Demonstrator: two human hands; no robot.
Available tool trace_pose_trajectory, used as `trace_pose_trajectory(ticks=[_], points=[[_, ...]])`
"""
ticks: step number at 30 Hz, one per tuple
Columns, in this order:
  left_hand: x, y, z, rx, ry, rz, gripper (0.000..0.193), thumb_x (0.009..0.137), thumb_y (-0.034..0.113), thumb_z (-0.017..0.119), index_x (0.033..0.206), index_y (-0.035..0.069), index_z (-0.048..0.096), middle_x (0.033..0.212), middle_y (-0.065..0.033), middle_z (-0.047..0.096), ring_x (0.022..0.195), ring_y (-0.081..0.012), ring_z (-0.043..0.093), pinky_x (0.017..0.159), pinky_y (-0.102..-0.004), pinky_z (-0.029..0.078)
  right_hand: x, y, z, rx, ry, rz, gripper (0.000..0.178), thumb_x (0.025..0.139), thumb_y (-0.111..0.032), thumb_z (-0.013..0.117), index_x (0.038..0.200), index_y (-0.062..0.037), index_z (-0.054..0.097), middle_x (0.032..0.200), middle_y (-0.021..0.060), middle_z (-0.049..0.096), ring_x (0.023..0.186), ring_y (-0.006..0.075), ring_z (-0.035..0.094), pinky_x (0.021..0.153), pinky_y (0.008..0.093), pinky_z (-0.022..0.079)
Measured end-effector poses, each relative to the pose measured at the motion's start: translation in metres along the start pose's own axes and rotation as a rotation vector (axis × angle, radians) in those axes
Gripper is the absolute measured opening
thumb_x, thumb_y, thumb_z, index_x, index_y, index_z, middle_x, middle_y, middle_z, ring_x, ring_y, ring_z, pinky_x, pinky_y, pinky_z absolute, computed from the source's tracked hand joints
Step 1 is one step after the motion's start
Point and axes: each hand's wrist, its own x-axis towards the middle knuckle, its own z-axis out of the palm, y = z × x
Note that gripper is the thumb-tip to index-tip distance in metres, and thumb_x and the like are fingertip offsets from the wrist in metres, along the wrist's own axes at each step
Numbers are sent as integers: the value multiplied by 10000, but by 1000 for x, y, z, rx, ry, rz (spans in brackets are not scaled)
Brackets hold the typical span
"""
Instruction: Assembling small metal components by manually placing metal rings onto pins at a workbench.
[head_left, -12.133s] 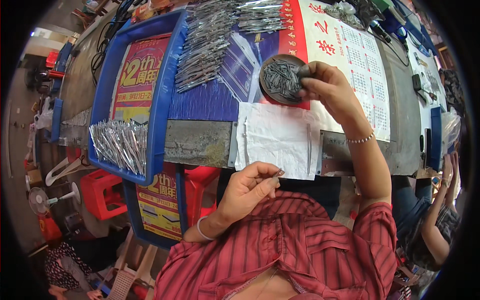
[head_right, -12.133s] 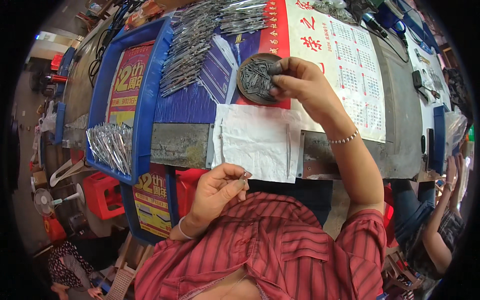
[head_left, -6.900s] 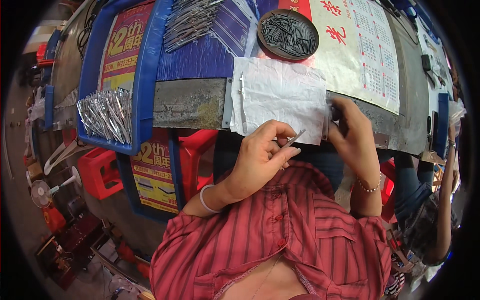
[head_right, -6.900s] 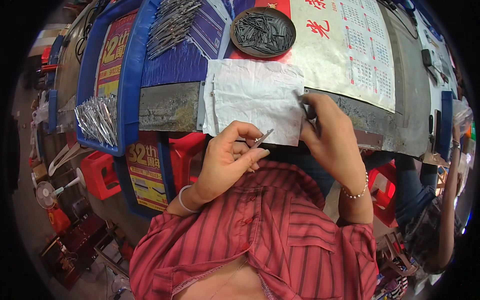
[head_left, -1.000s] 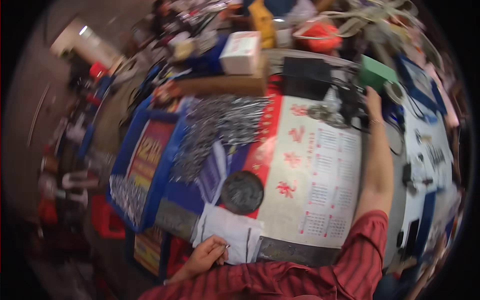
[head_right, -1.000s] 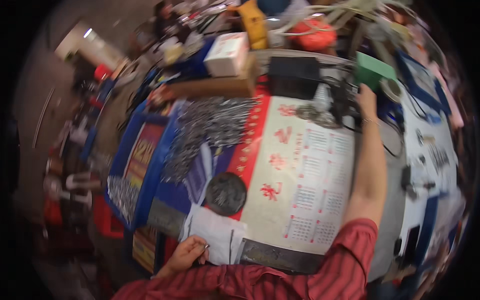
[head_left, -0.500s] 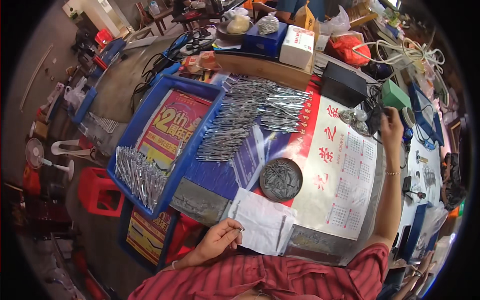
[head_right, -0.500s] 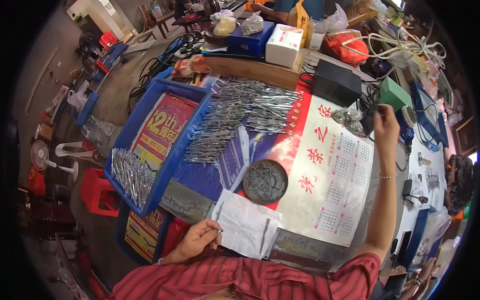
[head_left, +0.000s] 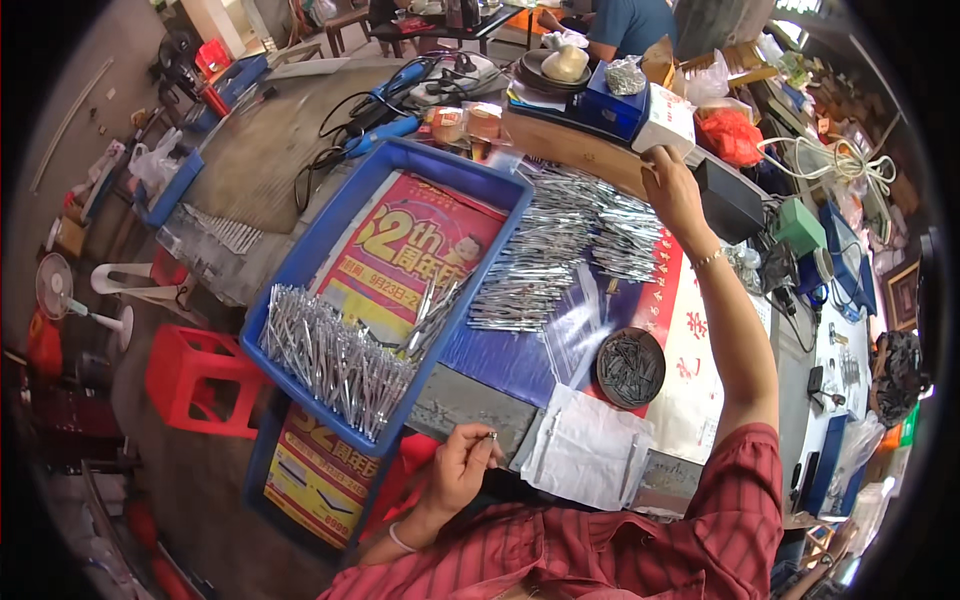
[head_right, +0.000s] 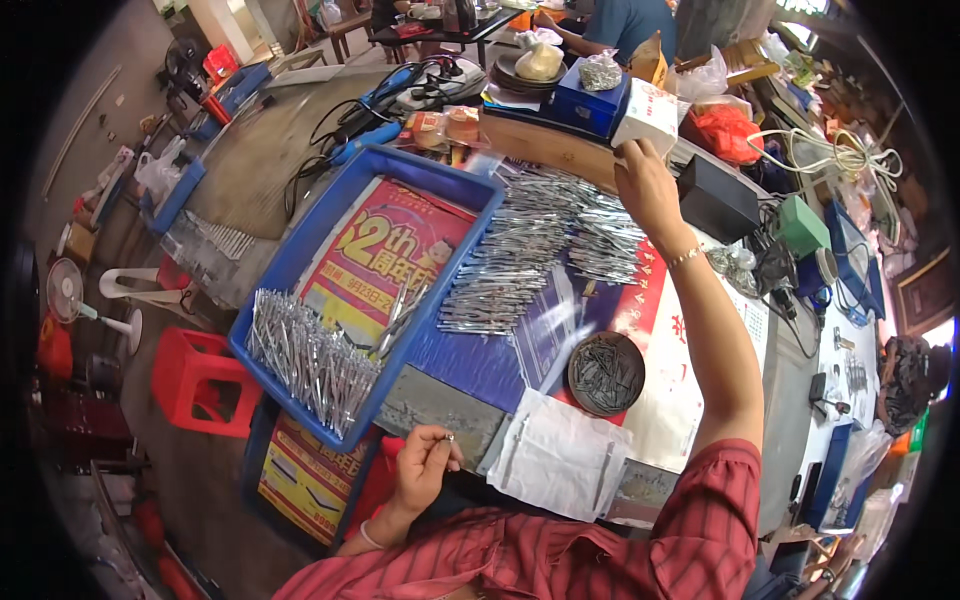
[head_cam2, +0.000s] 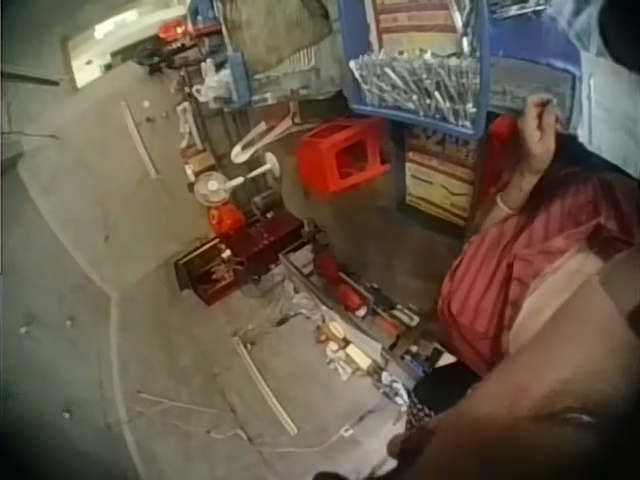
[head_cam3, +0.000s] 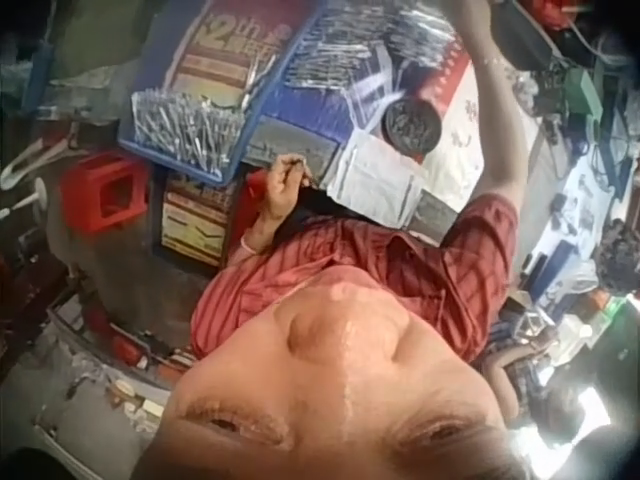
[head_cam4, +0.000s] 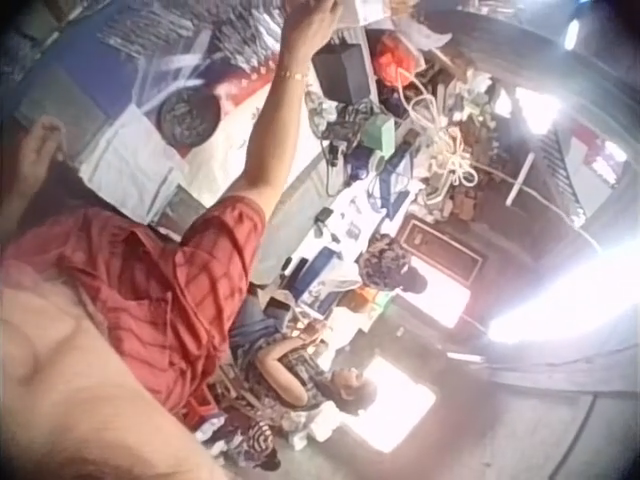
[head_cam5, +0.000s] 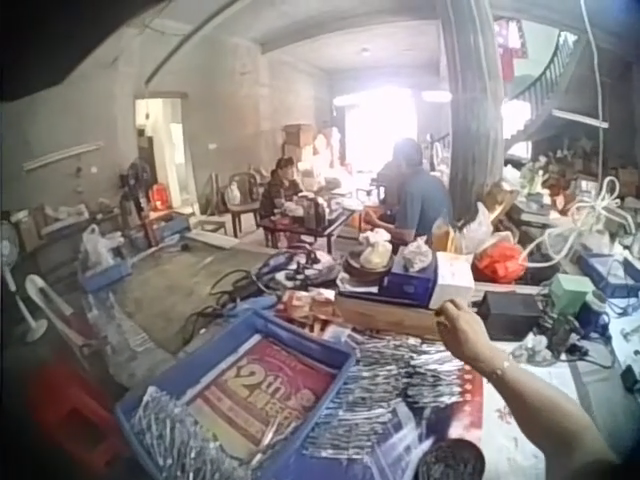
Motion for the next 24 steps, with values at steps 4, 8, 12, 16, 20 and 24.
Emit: trace_pose_trajectory(ticks=[4,8,12,16,20,24], points=[[6,-10,-1,72,89,50,116,917,74,485,1004,-1,475,737,-67,607,603,-94,568,551,-222,465,13,8,21,-4,11,2,134,797,-86,536,916,-26,526,924,160,532,839,366,549,702,427,447],[12,-20,2,46,139,76,121,916,78,487,1007,-1,474,734,-74,611,595,-100,572,549,-227,469,11,7,33,66,-48,-28,98,799,-83,527,879,-27,530,869,164,542,806,368,554,688,429,446],[9,-29,3,257,122,120,133,916,92,488,1003,-6,463,725,-86,612,602,-125,596,549,-239,483,5,-4,48,197,-107,-51,101,774,-57,540,867,-22,522,858,182,558,808,382,555,691,438,443],[8,-32,5,233,181,142,115,909,59,484,1000,-4,454,716,-100,608,589,-137,599,545,-246,488,14,-32,71,314,-191,-59,132,761,-61,541,882,-10,525,872,193,562,826,388,555,713,451,445],[11,-35,7,262,204,206,119,905,53,492,1004,-1,454,712,-94,604,581,-130,592,543,-240,485,33,-51,107,396,-208,-102,141,751,-76,537,870,0,543,865,198,569,815,393,560,723,454,448],[10,-40,9,297,223,220,114,904,33,465,1005,-13,439,716,-96,594,575,-121,574,536,-229,477,50,-67,128,455,-213,-67,118,748,-81,534,830,1,553,849,193,582,818,391,563,723,454,451]])
